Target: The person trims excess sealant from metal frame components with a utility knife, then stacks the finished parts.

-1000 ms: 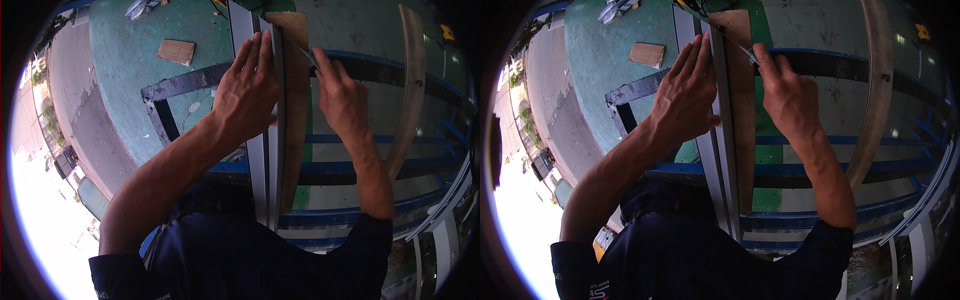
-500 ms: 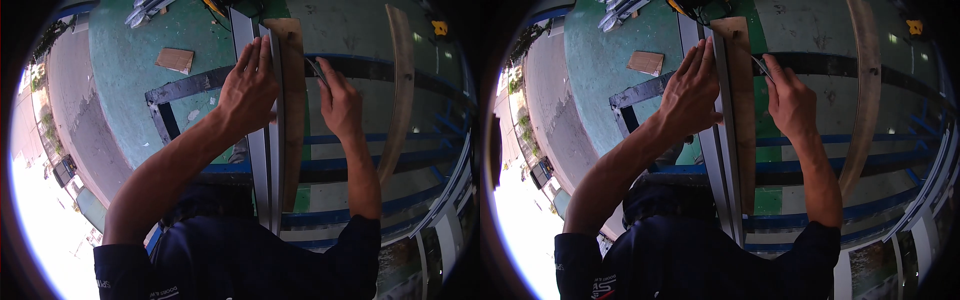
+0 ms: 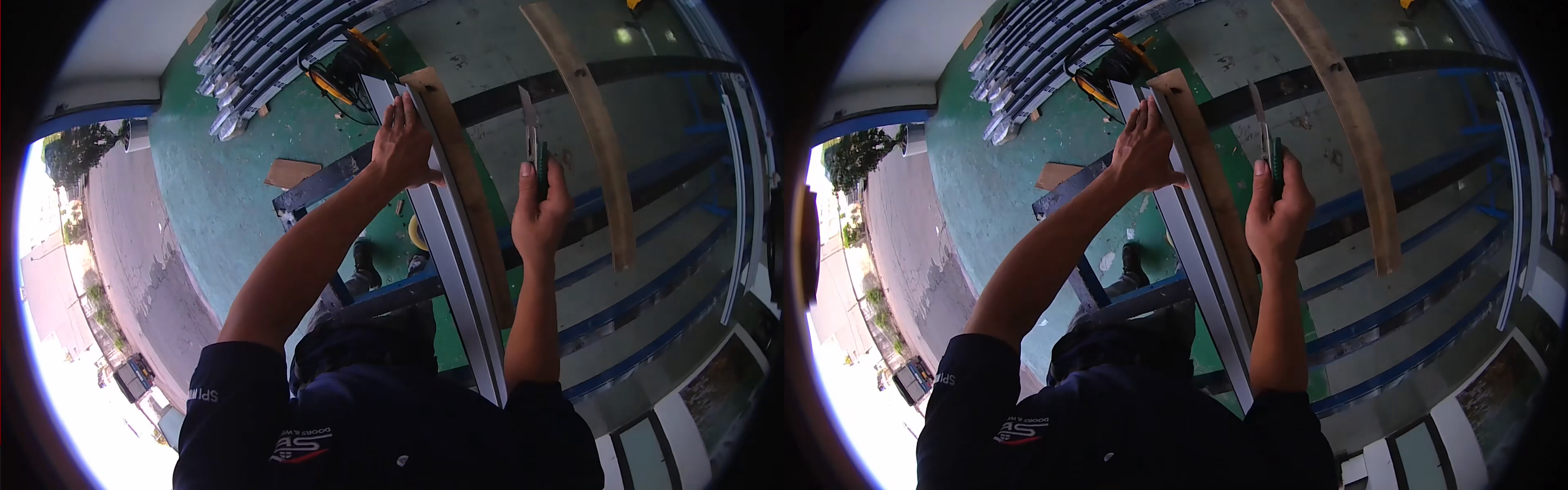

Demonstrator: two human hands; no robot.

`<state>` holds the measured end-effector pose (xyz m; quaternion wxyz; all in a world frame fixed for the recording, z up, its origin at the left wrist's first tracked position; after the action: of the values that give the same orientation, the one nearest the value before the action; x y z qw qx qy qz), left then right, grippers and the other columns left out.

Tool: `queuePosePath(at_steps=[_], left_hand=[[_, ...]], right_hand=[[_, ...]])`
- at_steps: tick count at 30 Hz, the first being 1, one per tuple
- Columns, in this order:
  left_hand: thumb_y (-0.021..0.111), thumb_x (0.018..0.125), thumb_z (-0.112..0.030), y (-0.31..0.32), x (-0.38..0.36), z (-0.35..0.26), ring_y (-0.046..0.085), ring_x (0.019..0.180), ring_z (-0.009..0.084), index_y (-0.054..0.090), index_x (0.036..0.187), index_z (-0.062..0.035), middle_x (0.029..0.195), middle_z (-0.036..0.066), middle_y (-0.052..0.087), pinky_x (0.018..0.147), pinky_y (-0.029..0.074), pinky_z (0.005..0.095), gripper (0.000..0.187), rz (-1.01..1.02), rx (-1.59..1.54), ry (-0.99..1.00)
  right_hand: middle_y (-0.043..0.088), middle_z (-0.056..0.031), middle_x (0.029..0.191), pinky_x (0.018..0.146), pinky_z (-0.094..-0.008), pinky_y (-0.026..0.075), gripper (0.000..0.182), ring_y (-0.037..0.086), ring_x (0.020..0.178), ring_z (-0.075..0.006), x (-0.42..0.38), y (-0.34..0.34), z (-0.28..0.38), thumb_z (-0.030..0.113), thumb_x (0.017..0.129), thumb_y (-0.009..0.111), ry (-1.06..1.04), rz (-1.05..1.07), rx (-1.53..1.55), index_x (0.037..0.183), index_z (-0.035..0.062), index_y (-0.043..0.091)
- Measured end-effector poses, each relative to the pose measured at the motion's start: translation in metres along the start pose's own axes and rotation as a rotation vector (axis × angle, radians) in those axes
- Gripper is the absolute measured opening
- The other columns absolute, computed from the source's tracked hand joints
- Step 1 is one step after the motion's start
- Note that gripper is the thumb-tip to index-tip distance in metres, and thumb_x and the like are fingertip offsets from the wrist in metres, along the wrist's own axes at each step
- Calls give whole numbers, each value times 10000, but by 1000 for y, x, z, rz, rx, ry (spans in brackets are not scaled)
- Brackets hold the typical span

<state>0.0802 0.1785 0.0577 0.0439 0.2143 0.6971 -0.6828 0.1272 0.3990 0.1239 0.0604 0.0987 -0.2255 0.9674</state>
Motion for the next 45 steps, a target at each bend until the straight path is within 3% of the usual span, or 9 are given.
queuePosePath(at_steps=[7,13,17,23,26,30,39,42,45], left_hand=[[955,534,-628,10,-16,14,143,1574,482,326,1557,119,1666,352,176,1263,205,579,1414,-183,-220,30],[793,822,-611,30,-63,18,193,1550,494,374,1542,87,1655,347,214,1253,229,539,1087,-481,-303,155],[821,878,-390,36,-174,-12,349,1459,519,521,1461,55,1584,349,359,1191,325,543,793,-647,-619,599],[797,900,-176,91,-339,-22,642,1120,410,621,1337,27,1241,227,670,969,495,497,513,-389,-831,846],[787,900,-124,141,-391,-25,702,940,303,653,1293,32,1143,189,713,819,550,411,443,-74,-930,823],[773,914,-107,195,-438,-43,715,855,221,652,1311,30,1102,150,734,741,573,338,437,248,-965,890],[748,956,-178,219,-509,-154,710,790,163,674,1295,26,1011,115,758,687,562,292,403,176,-843,951],[745,957,-181,210,-546,-183,707,776,148,691,1264,38,975,107,761,672,552,282,381,9,-753,818],[742,956,-175,232,-578,-200,706,769,139,697,1256,47,967,103,763,665,548,282,376,118,-1047,606]], right_hand=[[702,-152,951,638,-359,538,306,714,757,-274,-165,-11,94,128,1009,644,7,11,-159,1292,11,628],[678,-121,980,615,-440,541,372,689,740,-350,-323,-11,165,223,983,664,225,-16,-494,1313,61,604],[675,-124,975,623,-474,539,351,678,745,-378,-445,21,209,240,985,659,472,-279,-586,1291,73,611],[687,-155,941,657,-459,557,349,695,766,-372,-567,99,294,163,914,739,582,-488,-614,1228,42,649],[689,-155,923,618,-459,557,350,696,743,-376,-625,125,295,136,902,741,714,-434,-580,1221,25,648],[697,-177,948,631,-461,555,335,694,750,-394,-687,104,314,90,905,723,756,-658,-543,1217,-1,642],[705,-204,988,706,-497,572,310,697,813,-448,-890,68,281,97,927,699,798,-798,-457,1209,-8,624],[701,-231,1004,743,-513,562,268,689,862,-468,-990,43,250,103,934,685,1011,-729,-400,1170,-10,628],[700,-266,991,759,-551,535,241,672,914,-505,-1071,-8,235,88,982,604,1069,-701,-408,1205,26,538]])
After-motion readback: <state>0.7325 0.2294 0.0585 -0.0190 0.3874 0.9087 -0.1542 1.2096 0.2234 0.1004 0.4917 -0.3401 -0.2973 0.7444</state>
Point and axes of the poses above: each hand's wrist, its own x-axis towards the middle knuckle, its own y-axis out of the palm, z = x × y, the point moved 7 cm from there along x, towards the middle knuckle
